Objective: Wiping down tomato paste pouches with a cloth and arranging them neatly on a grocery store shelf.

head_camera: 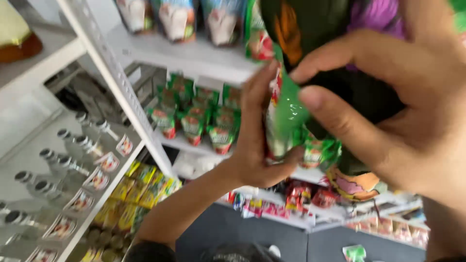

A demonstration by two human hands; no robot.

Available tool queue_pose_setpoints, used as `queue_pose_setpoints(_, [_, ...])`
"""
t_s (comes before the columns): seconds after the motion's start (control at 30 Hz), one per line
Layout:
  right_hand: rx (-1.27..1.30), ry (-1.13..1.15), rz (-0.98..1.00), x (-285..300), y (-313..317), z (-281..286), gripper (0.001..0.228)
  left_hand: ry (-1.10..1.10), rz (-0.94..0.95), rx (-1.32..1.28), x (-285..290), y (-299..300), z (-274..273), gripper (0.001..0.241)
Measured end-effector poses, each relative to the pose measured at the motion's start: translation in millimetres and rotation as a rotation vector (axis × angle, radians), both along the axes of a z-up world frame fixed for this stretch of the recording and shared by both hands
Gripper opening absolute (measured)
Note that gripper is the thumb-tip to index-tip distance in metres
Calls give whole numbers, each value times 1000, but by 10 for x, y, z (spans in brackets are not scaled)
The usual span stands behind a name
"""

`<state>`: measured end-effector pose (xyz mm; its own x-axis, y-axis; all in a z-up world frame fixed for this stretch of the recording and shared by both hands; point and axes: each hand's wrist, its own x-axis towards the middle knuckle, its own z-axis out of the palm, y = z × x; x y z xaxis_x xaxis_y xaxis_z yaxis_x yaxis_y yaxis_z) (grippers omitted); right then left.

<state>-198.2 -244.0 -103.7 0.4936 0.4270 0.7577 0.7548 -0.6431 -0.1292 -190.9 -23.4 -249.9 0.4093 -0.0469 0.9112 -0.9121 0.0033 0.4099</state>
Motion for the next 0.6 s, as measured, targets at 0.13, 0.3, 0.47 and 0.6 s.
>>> queue_pose_setpoints(0.13, [184,234,238,-192,591,-607,77,934,-722,-326,-269,403,-1139,59])
queue_pose_setpoints(0.3, [186,177,30,-131,886,-1757,57,1030,-878,-608,-559,450,-1866,59])
queue_pose_setpoints(0.47, [189,150,225,-556,1610,-2612,36,1229,-663,-1101,-276,532,-3111,55])
queue_pose_setpoints(0.6, [186,248,304,-748,1706,-2951,53,1158,-927,-1303,-226,1050,-3073,61])
